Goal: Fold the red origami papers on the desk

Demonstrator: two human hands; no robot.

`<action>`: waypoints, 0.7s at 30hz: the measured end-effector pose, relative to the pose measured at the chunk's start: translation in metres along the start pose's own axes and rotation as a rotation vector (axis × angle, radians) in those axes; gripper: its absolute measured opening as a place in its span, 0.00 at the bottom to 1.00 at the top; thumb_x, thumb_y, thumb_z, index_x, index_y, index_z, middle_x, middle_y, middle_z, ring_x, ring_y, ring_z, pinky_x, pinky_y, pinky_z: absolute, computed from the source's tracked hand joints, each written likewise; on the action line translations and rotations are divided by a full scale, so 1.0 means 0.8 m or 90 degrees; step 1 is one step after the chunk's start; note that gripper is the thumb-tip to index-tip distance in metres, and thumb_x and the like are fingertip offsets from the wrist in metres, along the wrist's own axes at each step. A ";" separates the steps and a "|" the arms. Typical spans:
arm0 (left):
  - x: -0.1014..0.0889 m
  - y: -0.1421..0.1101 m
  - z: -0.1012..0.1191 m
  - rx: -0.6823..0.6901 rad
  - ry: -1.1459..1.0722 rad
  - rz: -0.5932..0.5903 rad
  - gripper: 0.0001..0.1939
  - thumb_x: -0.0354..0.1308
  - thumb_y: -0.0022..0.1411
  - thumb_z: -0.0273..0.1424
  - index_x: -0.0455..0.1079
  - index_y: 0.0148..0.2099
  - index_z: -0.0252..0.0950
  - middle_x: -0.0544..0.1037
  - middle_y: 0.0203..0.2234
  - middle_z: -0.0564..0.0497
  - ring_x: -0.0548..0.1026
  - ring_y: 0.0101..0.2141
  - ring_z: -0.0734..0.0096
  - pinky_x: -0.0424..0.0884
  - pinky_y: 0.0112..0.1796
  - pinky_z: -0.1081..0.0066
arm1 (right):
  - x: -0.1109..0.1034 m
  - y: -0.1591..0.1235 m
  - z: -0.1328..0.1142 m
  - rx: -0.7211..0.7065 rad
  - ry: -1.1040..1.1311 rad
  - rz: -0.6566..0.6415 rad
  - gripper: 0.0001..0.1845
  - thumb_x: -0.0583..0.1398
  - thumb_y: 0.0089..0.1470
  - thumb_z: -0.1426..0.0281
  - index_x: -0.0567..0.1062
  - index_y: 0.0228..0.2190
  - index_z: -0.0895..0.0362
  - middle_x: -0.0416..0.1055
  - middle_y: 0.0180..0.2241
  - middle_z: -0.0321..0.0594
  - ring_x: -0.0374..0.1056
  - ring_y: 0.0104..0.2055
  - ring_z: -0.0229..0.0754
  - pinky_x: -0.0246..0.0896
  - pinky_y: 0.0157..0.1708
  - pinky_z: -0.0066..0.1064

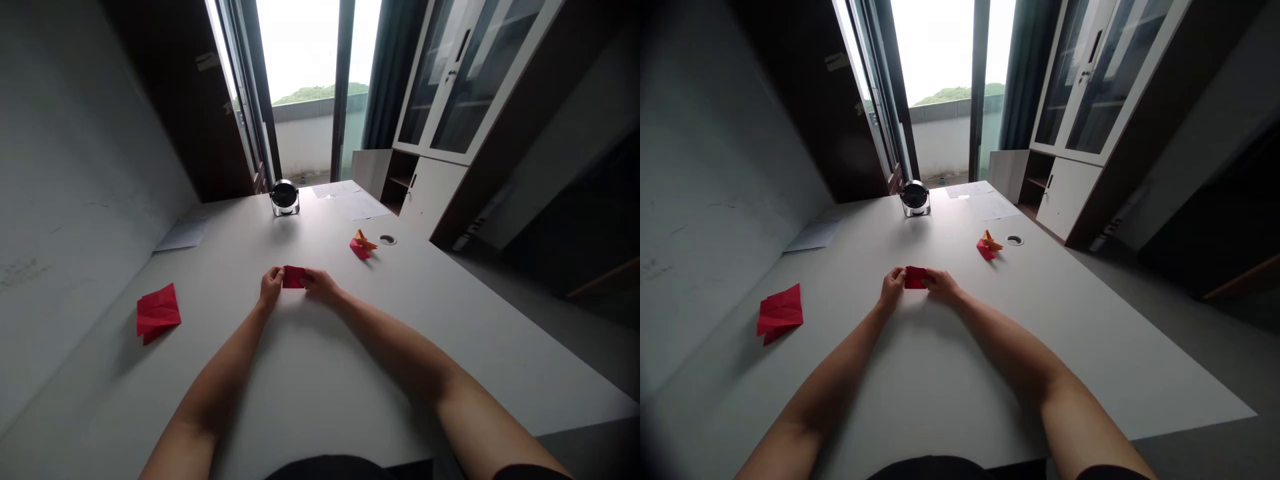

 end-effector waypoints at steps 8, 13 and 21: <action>0.004 0.001 -0.002 -0.005 -0.029 -0.019 0.18 0.59 0.58 0.45 0.72 0.39 0.34 0.77 0.30 0.49 0.74 0.31 0.69 0.70 0.33 0.71 | 0.001 -0.001 -0.002 0.019 0.050 -0.003 0.11 0.57 0.57 0.63 0.74 0.36 0.56 0.73 0.25 0.37 0.67 0.27 0.40 0.61 0.29 0.30; 0.002 0.000 0.001 -0.009 -0.071 -0.032 0.19 0.61 0.56 0.46 0.72 0.37 0.34 0.76 0.27 0.51 0.72 0.28 0.71 0.69 0.32 0.72 | 0.000 -0.004 -0.007 0.035 -0.001 0.010 0.08 0.57 0.57 0.64 0.73 0.34 0.55 0.74 0.24 0.36 0.68 0.25 0.39 0.59 0.27 0.28; -0.008 0.003 0.005 -0.005 -0.070 -0.025 0.19 0.62 0.56 0.47 0.72 0.39 0.35 0.76 0.30 0.49 0.71 0.28 0.73 0.68 0.34 0.71 | -0.005 0.003 -0.005 0.034 0.074 0.049 0.15 0.60 0.55 0.64 0.72 0.46 0.51 0.77 0.34 0.37 0.72 0.28 0.39 0.66 0.31 0.31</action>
Point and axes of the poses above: each hand's wrist, its own y-axis towards the middle knuckle, its own x-axis out of the palm, z = x × y, the point moved 2 cm from there along y, towards the middle knuckle
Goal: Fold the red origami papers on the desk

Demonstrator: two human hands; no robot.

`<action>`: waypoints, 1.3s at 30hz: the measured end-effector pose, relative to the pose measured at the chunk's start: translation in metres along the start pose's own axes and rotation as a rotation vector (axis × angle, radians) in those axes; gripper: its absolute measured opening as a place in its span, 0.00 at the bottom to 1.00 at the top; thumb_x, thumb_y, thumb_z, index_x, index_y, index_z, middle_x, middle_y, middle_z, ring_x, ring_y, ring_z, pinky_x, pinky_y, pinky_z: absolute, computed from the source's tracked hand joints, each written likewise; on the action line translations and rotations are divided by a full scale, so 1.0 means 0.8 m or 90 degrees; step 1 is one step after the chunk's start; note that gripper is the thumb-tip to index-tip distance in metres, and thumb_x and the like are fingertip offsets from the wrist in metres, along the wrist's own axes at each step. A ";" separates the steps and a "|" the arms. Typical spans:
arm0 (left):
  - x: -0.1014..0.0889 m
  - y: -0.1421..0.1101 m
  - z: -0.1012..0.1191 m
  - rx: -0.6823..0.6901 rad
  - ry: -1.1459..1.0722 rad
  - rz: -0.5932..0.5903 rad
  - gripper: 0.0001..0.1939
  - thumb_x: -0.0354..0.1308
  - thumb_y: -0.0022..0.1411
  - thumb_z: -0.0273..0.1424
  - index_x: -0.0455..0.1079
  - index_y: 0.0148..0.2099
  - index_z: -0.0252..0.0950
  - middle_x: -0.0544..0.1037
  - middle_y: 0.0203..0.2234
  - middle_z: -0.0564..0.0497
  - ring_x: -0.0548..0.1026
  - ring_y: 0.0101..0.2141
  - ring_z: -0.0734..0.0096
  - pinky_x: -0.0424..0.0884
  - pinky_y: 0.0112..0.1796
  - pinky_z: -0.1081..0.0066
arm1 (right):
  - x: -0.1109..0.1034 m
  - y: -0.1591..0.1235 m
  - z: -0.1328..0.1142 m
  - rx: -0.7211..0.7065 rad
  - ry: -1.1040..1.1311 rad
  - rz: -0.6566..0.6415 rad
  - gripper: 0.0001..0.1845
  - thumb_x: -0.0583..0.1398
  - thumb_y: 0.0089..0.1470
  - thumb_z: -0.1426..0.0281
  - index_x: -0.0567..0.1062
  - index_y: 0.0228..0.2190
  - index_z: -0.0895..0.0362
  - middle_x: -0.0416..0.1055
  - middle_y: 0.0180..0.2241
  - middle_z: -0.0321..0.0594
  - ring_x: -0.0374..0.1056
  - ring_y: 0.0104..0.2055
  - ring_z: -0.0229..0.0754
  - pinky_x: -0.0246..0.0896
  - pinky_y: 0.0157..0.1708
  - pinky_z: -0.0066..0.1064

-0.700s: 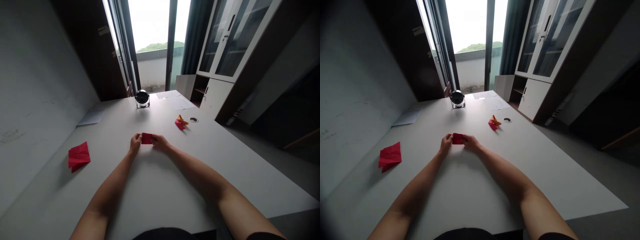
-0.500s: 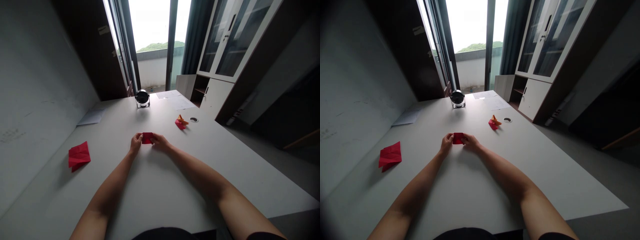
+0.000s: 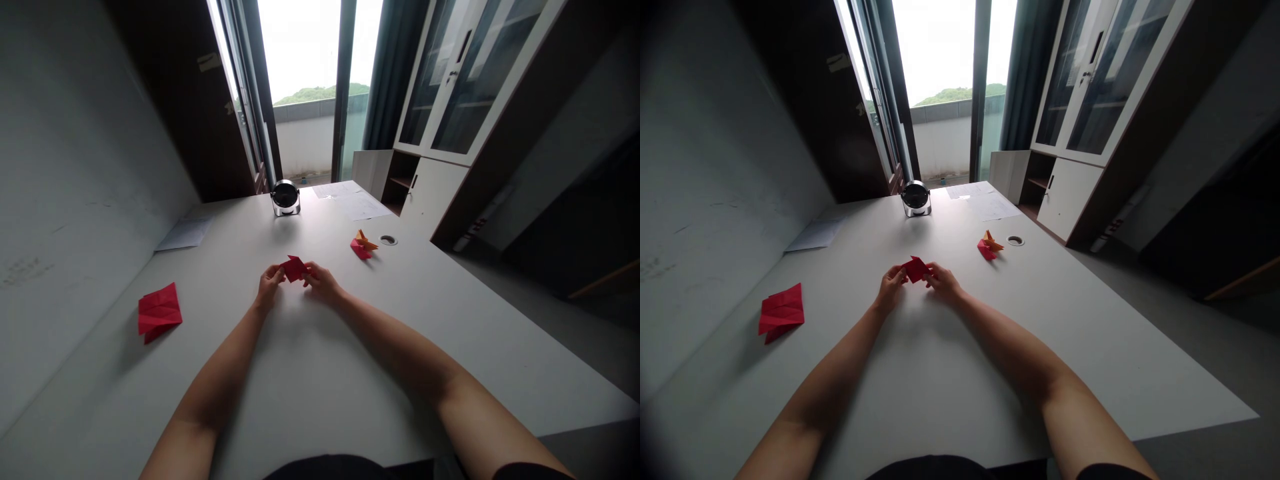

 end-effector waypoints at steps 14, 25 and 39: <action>0.005 -0.002 -0.002 -0.029 -0.035 -0.071 0.26 0.64 0.54 0.47 0.73 0.45 0.32 0.79 0.37 0.44 0.76 0.35 0.65 0.72 0.38 0.66 | 0.006 -0.002 0.005 0.012 0.048 -0.025 0.14 0.58 0.56 0.57 0.72 0.30 0.56 0.69 0.21 0.33 0.64 0.24 0.36 0.61 0.28 0.28; 0.008 -0.004 -0.001 -0.028 0.033 -0.131 0.17 0.62 0.57 0.44 0.75 0.39 0.34 0.67 0.17 0.56 0.64 0.20 0.77 0.60 0.24 0.74 | -0.004 0.005 0.001 0.096 0.288 0.027 0.23 0.62 0.50 0.49 0.73 0.32 0.58 0.66 0.22 0.34 0.61 0.24 0.35 0.59 0.27 0.28; 0.016 -0.008 -0.005 0.010 0.084 -0.170 0.15 0.61 0.59 0.42 0.73 0.38 0.33 0.74 0.21 0.53 0.71 0.24 0.74 0.66 0.29 0.73 | 0.012 0.002 -0.001 0.040 0.176 -0.026 0.20 0.59 0.55 0.52 0.68 0.31 0.56 0.68 0.21 0.32 0.63 0.23 0.36 0.58 0.24 0.27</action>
Point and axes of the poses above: each hand's wrist, its own y-axis towards the middle knuckle, its own x-axis out of the palm, z = x × y, the point moved 2 cm from there along y, towards the middle knuckle
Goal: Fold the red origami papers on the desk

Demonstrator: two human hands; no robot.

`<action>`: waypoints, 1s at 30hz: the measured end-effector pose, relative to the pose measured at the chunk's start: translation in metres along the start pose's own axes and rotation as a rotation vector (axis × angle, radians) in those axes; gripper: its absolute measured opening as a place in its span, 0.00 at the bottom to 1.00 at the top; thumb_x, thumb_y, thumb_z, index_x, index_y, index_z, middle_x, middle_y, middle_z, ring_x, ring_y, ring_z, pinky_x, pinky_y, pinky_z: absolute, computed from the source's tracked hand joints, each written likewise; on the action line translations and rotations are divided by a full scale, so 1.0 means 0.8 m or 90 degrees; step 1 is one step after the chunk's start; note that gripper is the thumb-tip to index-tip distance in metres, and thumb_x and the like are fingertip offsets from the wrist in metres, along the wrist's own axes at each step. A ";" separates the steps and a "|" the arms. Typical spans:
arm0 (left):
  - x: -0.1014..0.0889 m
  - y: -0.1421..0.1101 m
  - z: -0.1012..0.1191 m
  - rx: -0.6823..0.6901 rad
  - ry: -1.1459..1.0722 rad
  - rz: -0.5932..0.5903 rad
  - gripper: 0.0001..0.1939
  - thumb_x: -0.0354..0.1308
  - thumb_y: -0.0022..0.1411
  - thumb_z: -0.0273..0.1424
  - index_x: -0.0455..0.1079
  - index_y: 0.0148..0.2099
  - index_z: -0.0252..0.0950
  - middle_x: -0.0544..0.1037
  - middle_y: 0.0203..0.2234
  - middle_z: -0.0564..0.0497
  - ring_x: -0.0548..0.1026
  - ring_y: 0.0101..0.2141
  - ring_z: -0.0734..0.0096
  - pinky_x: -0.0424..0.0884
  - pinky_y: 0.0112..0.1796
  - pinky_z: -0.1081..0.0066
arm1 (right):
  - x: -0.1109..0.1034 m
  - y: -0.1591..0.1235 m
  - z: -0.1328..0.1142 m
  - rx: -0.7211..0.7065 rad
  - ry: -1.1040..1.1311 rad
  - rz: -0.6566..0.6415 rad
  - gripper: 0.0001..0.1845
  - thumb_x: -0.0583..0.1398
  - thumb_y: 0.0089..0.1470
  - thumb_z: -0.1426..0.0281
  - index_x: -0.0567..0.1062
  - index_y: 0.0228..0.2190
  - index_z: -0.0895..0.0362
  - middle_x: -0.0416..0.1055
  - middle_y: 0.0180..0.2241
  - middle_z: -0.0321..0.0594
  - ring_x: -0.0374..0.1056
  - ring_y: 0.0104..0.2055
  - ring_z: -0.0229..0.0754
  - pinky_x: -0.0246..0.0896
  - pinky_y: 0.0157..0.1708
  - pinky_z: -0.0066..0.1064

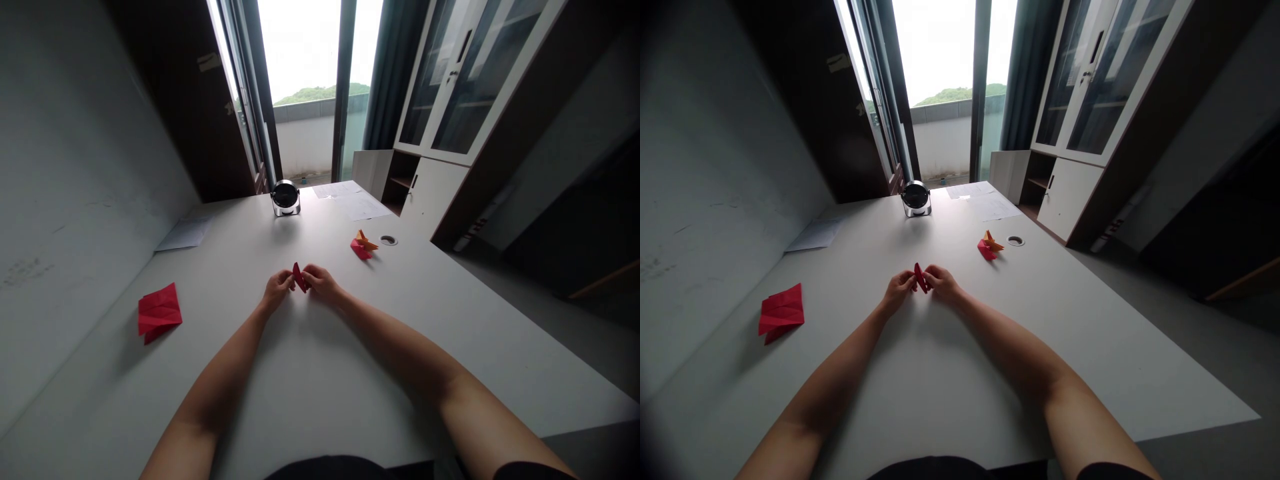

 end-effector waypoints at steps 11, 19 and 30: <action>-0.003 0.001 -0.006 0.016 0.051 0.046 0.14 0.61 0.58 0.41 0.72 0.40 0.35 0.74 0.22 0.54 0.71 0.23 0.74 0.66 0.27 0.74 | -0.004 -0.003 0.008 -0.050 -0.193 0.053 0.14 0.59 0.54 0.58 0.72 0.30 0.56 0.70 0.24 0.34 0.62 0.26 0.36 0.57 0.28 0.28; -0.001 0.001 -0.002 0.011 0.031 0.023 0.16 0.58 0.61 0.43 0.72 0.39 0.34 0.74 0.21 0.53 0.70 0.23 0.74 0.65 0.27 0.73 | -0.004 -0.003 0.006 -0.049 -0.116 0.022 0.16 0.60 0.55 0.56 0.73 0.31 0.57 0.73 0.25 0.37 0.66 0.27 0.38 0.62 0.29 0.30; 0.000 -0.002 0.004 -0.016 0.009 0.018 0.17 0.53 0.65 0.43 0.70 0.35 0.35 0.62 0.14 0.58 0.57 0.16 0.77 0.52 0.20 0.74 | -0.006 -0.001 0.006 -0.025 0.021 -0.015 0.15 0.61 0.54 0.58 0.75 0.34 0.58 0.74 0.28 0.39 0.68 0.27 0.37 0.65 0.30 0.30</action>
Point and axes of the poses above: each hand's wrist, its own y-axis towards the middle knuckle, its own x-axis out of the palm, z = x × y, the point moved 2 cm from there along y, towards the middle knuckle
